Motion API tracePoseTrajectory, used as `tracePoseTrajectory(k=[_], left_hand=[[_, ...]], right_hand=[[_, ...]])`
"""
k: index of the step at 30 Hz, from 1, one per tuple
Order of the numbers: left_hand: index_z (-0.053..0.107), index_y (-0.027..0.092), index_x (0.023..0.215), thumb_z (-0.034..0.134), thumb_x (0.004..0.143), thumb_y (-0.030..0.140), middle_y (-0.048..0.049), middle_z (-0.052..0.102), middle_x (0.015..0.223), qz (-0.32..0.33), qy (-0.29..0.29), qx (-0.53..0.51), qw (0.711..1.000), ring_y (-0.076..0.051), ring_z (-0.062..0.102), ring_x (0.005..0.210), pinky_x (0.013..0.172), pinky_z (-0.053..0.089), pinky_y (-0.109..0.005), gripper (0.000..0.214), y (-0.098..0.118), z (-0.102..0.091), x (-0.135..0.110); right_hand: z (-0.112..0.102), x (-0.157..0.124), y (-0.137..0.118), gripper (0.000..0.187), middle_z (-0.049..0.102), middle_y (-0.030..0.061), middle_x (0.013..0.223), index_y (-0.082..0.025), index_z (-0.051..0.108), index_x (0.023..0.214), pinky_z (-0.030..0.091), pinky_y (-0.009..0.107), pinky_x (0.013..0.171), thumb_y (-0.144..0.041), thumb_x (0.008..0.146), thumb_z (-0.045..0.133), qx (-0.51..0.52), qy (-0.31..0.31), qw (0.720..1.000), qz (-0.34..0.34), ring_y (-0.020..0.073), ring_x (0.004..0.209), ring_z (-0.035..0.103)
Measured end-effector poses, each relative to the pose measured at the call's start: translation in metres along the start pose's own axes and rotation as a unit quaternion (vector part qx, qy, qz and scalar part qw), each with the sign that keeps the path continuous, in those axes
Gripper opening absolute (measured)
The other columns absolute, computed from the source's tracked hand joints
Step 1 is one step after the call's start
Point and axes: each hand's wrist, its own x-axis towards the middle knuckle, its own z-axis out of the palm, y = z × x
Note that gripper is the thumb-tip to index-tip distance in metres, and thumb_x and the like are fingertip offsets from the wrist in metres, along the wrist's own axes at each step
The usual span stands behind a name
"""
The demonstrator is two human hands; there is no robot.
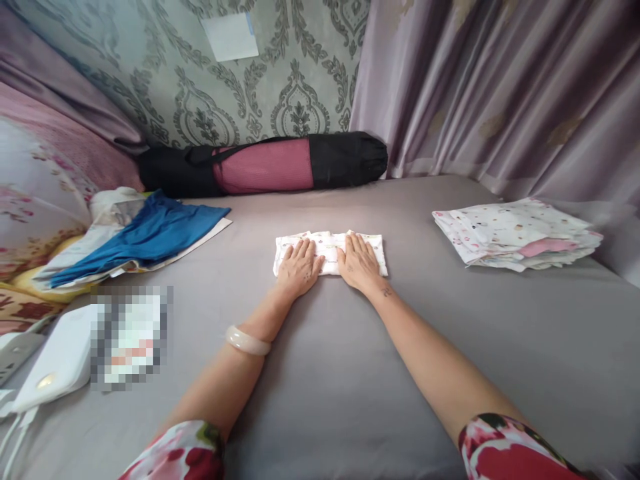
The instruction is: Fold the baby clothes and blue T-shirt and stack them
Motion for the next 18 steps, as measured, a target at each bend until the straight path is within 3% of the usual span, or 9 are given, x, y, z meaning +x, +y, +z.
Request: tracePoseTrajectory(k=[9, 18], left_hand=[[0.041, 0.006, 0.145, 0.023, 0.1, 0.031, -0.0149, 0.038, 0.154, 0.056, 0.035, -0.004, 0.998, -0.025, 0.027, 0.146, 0.121, 0.02, -0.044, 0.054, 0.011, 0.001, 0.002], [0.041, 0.009, 0.145, 0.023, 0.1, 0.031, -0.0131, 0.038, 0.154, 0.046, -0.004, -0.013, 0.999, -0.024, 0.029, 0.146, 0.12, 0.024, -0.044, 0.054, 0.01, 0.007, 0.003]], right_hand=[[-0.006, -0.004, -0.015, 0.056, 0.036, 0.0138, 0.155, -0.003, 0.039, 0.147, 0.014, 0.04, 0.121, -0.025, 0.098, 0.025, 0.023, 0.002, 0.994, -0.107, 0.0241, 0.146, 0.027], [-0.002, -0.004, -0.014, 0.053, 0.041, 0.0122, 0.153, -0.006, 0.044, 0.145, 0.019, 0.04, 0.12, -0.025, 0.098, 0.026, 0.032, -0.013, 0.993, -0.113, 0.0224, 0.144, 0.031]])
